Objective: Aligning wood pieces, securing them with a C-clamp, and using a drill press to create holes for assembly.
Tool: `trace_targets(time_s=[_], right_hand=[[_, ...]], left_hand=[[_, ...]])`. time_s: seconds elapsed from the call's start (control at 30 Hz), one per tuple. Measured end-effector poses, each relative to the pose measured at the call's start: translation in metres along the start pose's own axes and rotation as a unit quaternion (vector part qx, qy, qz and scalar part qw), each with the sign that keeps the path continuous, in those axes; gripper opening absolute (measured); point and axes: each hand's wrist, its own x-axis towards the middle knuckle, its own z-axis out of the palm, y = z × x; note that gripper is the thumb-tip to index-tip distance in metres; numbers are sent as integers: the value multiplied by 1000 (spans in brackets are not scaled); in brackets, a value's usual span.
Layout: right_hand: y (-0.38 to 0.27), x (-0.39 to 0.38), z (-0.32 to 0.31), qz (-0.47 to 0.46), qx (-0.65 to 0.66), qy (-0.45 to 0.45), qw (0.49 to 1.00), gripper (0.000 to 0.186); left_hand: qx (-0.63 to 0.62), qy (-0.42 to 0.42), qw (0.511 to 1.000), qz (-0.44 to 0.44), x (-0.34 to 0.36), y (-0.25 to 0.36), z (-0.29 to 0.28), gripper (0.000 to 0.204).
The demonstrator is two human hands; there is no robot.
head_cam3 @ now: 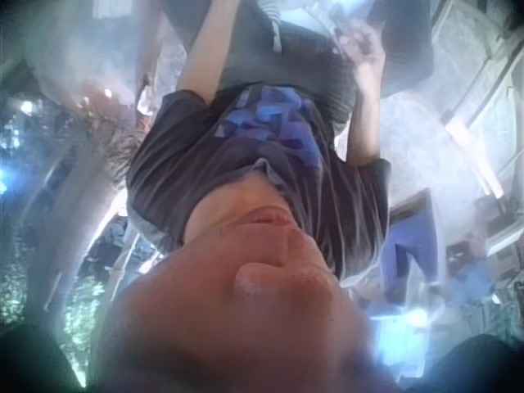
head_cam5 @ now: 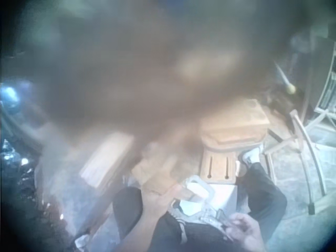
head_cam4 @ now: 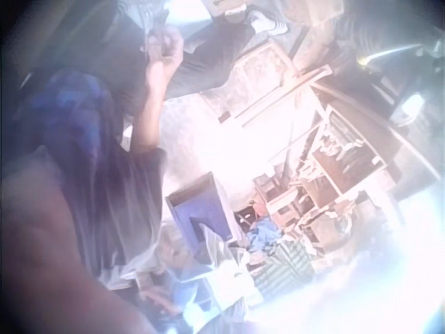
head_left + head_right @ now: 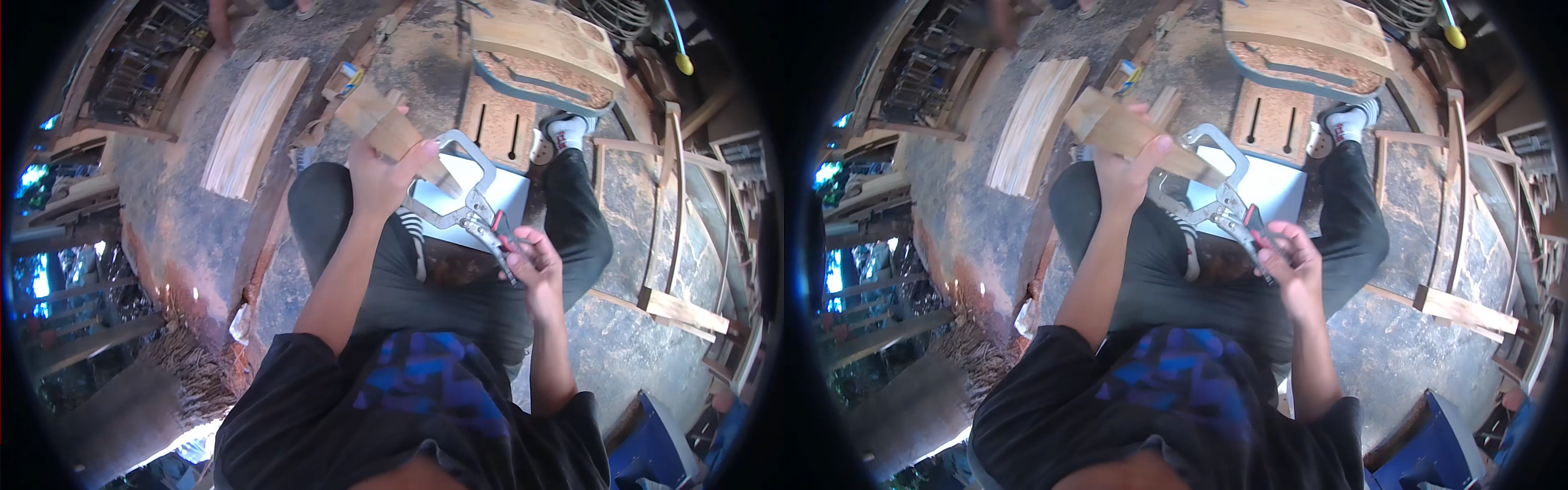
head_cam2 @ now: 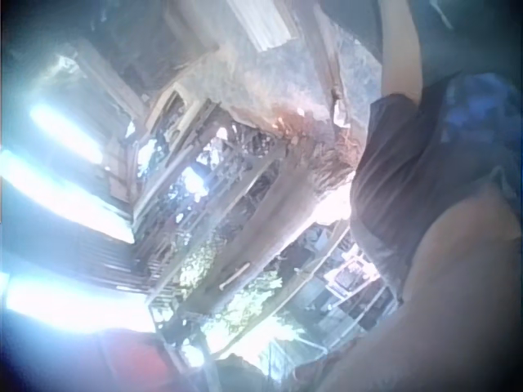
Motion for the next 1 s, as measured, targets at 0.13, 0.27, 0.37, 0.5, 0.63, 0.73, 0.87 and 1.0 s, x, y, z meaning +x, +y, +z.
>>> trace_targets(time_s=[0.13,0.27,0.37,0.5,0.63,0.73,0.87,1.0], right_hand=[[1,22,-18,-30,150,104,983,34],[8,52,-17,-114,197,148,962,32],[6,71,-14,-138,121,90,979,25],[2,91,21,-156,172,119,965,26],[-10,104,61,-119,313,230,914,18],[-21,107,77,-91,349,284,888,18],[-34,113,81,-58,346,252,902,37],[-40,125,78,-24,386,261,885,39]], left_hand=[[-37,155,975,158,-22,-14,23,72],[96,189,858,469,-55,4,37,57],[184,-120,887,406,-64,27,71,21],[323,-277,879,216,-15,28,95,30],[354,-318,867,147,9,17,85,24],[369,-277,876,142,14,9,79,26],[380,-225,891,100,20,2,84,32],[372,-193,905,75,21,0,91,36]])
